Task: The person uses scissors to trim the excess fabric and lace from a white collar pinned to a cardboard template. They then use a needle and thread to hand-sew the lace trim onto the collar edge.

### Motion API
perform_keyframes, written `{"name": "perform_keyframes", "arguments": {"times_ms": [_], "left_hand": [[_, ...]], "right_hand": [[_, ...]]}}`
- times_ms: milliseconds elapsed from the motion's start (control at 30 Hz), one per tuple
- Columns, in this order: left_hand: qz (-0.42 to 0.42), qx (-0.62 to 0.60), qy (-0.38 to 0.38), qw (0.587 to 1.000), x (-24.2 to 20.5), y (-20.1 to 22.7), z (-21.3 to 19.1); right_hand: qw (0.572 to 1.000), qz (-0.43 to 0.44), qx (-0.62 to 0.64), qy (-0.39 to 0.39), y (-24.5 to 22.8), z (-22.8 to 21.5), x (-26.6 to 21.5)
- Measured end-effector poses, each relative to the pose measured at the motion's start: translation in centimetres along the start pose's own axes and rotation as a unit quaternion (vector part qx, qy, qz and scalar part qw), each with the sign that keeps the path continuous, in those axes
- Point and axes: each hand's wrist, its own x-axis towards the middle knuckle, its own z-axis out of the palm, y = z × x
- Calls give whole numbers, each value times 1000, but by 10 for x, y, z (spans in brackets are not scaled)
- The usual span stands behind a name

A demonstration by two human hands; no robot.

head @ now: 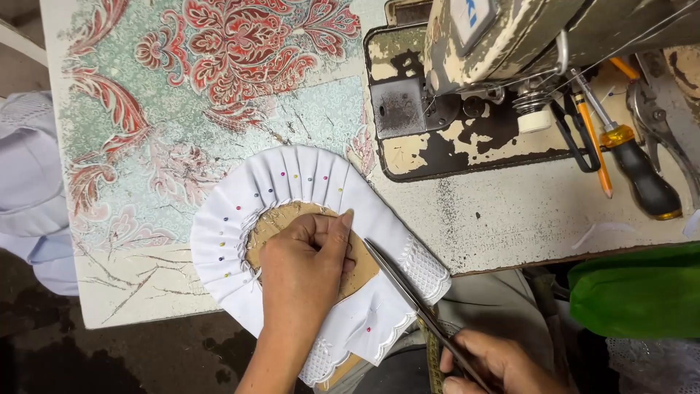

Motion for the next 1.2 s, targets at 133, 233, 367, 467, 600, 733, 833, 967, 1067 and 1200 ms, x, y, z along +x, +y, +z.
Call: {"name": "perform_keyframes", "arguments": {"times_ms": [133, 233, 367, 467, 600, 733, 833, 967, 1067, 1200], "left_hand": [[22, 31, 5, 999, 3, -4, 0], [44, 38, 15, 998, 4, -8, 1], [47, 46, 14, 998, 4, -7, 0], [26, 56, 12, 998, 5, -5, 0], [25, -7, -15, 1000, -3, 2, -11], [8, -104, 37, 994, -34, -2, -56], [65, -71, 192, 977, -60, -44, -79], [56, -54, 265, 961, -72, -119, -61], [-119, -153, 180, 965, -75, -136, -43], [-64, -285, 88, 952, -74, -154, -22]], "right_hand": [[1000, -5, 15, 18, -10, 7, -3], [1000, -19, 10, 19, -9, 6, -2], [1000, -3, 2, 31, -17, 8, -5], [996, -7, -61, 66, -22, 9, -7], [996, 15, -76, 50, -31, -2, -16], [971, 89, -83, 204, -7, -29, -28], [869, -177, -313, 340, 17, -54, -30], [787, -250, -421, 377, -22, -51, -32], [722, -234, -493, 426, -50, -31, -31], [663, -223, -631, 337, -71, -30, -22]]}}
